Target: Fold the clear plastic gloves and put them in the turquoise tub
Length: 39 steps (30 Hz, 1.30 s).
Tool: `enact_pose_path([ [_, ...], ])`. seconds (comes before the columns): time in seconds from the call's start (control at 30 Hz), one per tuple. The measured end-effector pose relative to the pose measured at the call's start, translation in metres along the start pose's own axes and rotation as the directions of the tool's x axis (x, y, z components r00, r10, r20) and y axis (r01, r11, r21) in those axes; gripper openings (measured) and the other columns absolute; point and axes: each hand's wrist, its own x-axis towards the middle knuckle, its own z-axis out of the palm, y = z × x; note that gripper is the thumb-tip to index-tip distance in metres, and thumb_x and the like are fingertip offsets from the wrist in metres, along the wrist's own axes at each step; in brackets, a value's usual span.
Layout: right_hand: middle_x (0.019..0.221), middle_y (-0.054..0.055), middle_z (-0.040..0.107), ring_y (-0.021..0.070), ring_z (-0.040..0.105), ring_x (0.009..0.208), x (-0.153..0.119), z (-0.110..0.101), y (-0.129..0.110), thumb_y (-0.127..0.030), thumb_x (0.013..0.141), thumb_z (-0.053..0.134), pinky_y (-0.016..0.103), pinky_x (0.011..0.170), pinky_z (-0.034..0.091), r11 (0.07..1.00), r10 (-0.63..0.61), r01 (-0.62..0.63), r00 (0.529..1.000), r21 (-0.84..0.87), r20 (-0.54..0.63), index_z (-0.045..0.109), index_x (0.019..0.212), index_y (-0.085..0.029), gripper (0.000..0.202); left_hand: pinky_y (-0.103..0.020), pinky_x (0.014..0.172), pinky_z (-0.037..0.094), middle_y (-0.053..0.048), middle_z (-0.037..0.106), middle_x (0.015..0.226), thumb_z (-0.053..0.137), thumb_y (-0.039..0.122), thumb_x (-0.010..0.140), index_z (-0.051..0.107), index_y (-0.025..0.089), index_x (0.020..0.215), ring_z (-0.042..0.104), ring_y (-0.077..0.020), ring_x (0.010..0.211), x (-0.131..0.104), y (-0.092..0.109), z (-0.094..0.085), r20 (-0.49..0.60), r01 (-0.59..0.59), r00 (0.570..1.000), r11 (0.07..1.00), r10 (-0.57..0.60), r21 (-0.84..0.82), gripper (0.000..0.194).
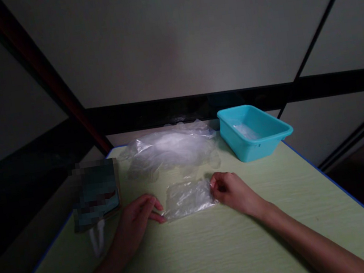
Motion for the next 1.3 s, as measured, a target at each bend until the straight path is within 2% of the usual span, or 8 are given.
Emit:
enact_pose_path([
  [0.17, 0.053, -0.006, 0.05, 0.0102, 0.044, 0.045, -0.001, 0.002, -0.002, -0.017, 0.07, 0.05, 0.019, 0.042, 0.031, 0.999, 0.035, -0.036, 0.996, -0.002, -0.082, 0.043, 0.096, -0.016, 0.026, -0.023, 0.048, 0.041, 0.005, 0.054, 0.058, 0.045, 0.032, 0.072, 0.049, 0.017, 0.058, 0.062, -0.0151, 0.045, 0.001, 0.003, 0.0, 0.001, 0.036, 0.999, 0.999, -0.036, -0.017, 0.021],
  [0.43, 0.061, -0.004, 0.052, 0.0118, 0.048, 0.052, -0.004, 0.006, -0.006, -0.016, 0.072, 0.052, 0.022, 0.048, 0.036, 0.988, -0.042, 0.015, 0.983, -0.151, -0.181, 0.043, 0.101, -0.016, 0.03, -0.023, 0.05, 0.041, 0.004, 0.055, 0.059, 0.046, 0.033, 0.072, 0.05, 0.017, 0.059, 0.063, -0.0153, 0.047, 0.001, 0.0, -0.001, 0.013, 0.031, 0.999, 1.0, -0.031, 0.003, 0.021],
  [0.57, 0.074, 0.001, 0.056, 0.0133, 0.051, 0.06, -0.005, 0.006, -0.004, -0.015, 0.073, 0.052, 0.024, 0.055, 0.041, 0.976, -0.093, 0.051, 0.976, -0.211, -0.196, 0.045, 0.106, -0.015, 0.034, -0.023, 0.048, 0.041, 0.004, 0.055, 0.058, 0.047, 0.032, 0.071, 0.05, 0.017, 0.058, 0.062, -0.0151, 0.046, 0.001, 0.0, -0.001, 0.016, 0.031, 0.999, 0.999, -0.031, -0.008, 0.02],
  [0.9, 0.087, 0.004, 0.056, 0.0135, 0.052, 0.065, -0.003, 0.002, -0.001, -0.012, 0.075, 0.051, 0.025, 0.057, 0.043, 0.983, -0.115, 0.096, 0.987, -0.155, -0.115, 0.042, 0.116, -0.016, 0.042, -0.024, 0.049, 0.042, 0.004, 0.058, 0.061, 0.049, 0.028, 0.071, 0.05, 0.018, 0.061, 0.062, -0.0153, 0.046, 0.0, 0.003, -0.001, -0.027, 0.006, 1.0, 1.0, -0.006, 0.001, 0.015],
  [1.1, 0.076, 0.001, 0.054, 0.0117, 0.049, 0.06, -0.006, 0.002, -0.007, -0.015, 0.076, 0.051, 0.023, 0.052, 0.04, 0.991, -0.103, 0.098, 0.993, -0.088, -0.052, 0.042, 0.111, -0.014, 0.036, -0.023, 0.047, 0.04, 0.004, 0.06, 0.064, 0.048, 0.029, 0.073, 0.049, 0.018, 0.065, 0.062, -0.0148, 0.046, 0.004, -0.001, -0.006, -0.078, -0.029, 0.996, 0.999, 0.032, 0.046, 0.014],
  [1.23, 0.069, -0.001, 0.051, 0.011, 0.048, 0.057, -0.009, 0.0, -0.008, -0.024, 0.081, 0.049, 0.022, 0.049, 0.038, 0.995, -0.092, 0.092, 0.996, 0.026, 0.007, 0.043, 0.108, -0.013, 0.03, -0.023, 0.044, 0.038, 0.003, 0.06, 0.055, 0.047, 0.029, 0.074, 0.051, 0.019, 0.073, 0.058, -0.0157, 0.045, 0.007, -0.002, -0.008, -0.114, -0.043, 0.992, 0.989, 0.059, 0.139, 0.011],
  [1.3, 0.071, 0.0, 0.052, 0.0114, 0.049, 0.059, -0.013, -0.003, -0.007, -0.028, 0.084, 0.048, 0.022, 0.05, 0.039, 0.992, -0.111, 0.109, 0.993, 0.067, 0.027, 0.045, 0.106, -0.014, 0.027, -0.024, 0.049, 0.042, 0.001, 0.061, 0.063, 0.045, 0.027, 0.075, 0.051, 0.019, 0.076, 0.059, -0.0172, 0.056, 0.007, -0.002, -0.009, -0.137, -0.119, 0.979, 0.964, 0.154, 0.238, 0.01],
])
